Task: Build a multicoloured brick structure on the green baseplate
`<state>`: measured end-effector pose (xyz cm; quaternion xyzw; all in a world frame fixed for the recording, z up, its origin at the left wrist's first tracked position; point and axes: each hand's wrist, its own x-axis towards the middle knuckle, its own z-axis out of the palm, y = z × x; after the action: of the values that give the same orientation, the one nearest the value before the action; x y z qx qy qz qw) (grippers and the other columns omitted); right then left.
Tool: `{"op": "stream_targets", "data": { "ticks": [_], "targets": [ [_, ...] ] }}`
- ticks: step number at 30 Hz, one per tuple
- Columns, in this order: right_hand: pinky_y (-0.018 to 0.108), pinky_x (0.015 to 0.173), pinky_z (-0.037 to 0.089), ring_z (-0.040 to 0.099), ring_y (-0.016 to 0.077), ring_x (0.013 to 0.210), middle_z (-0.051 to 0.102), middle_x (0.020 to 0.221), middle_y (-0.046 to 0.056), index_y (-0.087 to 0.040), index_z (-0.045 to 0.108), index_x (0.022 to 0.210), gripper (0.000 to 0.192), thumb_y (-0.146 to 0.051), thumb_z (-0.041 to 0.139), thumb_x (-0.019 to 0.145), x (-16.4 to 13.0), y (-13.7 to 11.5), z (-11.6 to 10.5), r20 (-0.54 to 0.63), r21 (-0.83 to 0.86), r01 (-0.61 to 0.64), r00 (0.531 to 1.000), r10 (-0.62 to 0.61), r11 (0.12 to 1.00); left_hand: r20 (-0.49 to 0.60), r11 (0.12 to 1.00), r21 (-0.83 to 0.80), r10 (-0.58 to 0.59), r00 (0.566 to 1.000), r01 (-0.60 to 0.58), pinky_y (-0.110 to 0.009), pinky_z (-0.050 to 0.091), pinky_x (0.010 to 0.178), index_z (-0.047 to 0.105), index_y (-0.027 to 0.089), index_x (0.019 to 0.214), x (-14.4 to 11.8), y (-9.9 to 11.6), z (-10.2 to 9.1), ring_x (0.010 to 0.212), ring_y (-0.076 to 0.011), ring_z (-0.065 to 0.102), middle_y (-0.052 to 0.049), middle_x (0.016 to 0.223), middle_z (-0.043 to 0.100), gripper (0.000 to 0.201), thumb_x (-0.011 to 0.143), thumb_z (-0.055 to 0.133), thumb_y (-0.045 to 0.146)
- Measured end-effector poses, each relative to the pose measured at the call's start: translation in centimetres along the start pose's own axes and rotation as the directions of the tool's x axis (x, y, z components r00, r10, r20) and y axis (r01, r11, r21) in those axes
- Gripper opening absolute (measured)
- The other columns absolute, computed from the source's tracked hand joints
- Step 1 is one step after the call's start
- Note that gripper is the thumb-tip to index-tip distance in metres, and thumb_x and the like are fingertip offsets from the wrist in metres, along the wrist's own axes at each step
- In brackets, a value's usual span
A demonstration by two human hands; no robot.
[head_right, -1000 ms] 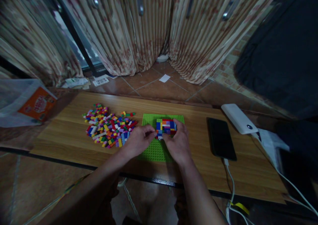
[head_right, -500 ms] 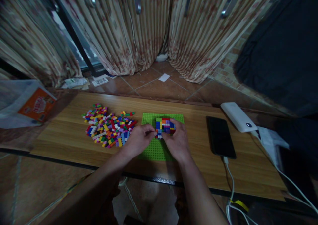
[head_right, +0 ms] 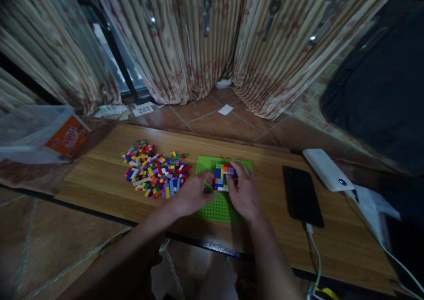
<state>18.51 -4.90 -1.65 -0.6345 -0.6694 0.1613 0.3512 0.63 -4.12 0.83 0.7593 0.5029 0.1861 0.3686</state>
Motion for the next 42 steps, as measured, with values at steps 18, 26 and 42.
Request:
{"op": "stream_targets", "data": {
  "ticks": [18,26,42],
  "targets": [
    [0.037,0.062,0.046,0.066,0.0293,0.069,0.071,0.074,0.012,-0.018,0.074,0.098,0.05,-0.056,0.045,0.084,-0.4,2.3,-3.8,-0.053,-0.401,-0.356,0.929,0.367,0.844,-0.11,0.988,0.15,-0.01,0.994,0.027,-0.034,0.056,0.078,0.065,0.016,0.106,1.9,1.6,2.5,0.086,-0.024,0.07,-0.012,0.097,0.072,0.026,0.086,0.048,0.015],
    [0.037,0.062,0.049,0.068,0.0276,0.07,0.073,0.075,0.011,-0.019,0.075,0.091,0.048,-0.055,0.045,0.084,-0.7,0.7,-2.9,0.015,-0.307,-0.375,0.917,0.399,0.875,-0.106,0.998,-0.059,0.017,0.994,-0.023,-0.029,0.054,0.083,0.067,0.015,0.112,2.1,-0.4,0.7,0.087,-0.0181,0.069,-0.007,0.098,0.074,0.035,0.083,0.048,0.01],
    [0.04,0.066,0.053,0.07,0.0279,0.076,0.074,0.088,0.012,-0.017,0.069,0.112,0.053,-0.056,0.047,0.084,-1.0,0.6,-2.3,0.045,-0.157,-0.426,0.898,0.437,0.891,0.053,0.995,-0.048,0.089,0.995,-0.086,-0.021,0.049,0.07,0.072,0.015,0.083,-1.3,-6.0,-9.6,0.073,-0.0122,0.064,-0.002,0.079,0.072,0.024,0.073,0.052,0.005]
  ]
}}
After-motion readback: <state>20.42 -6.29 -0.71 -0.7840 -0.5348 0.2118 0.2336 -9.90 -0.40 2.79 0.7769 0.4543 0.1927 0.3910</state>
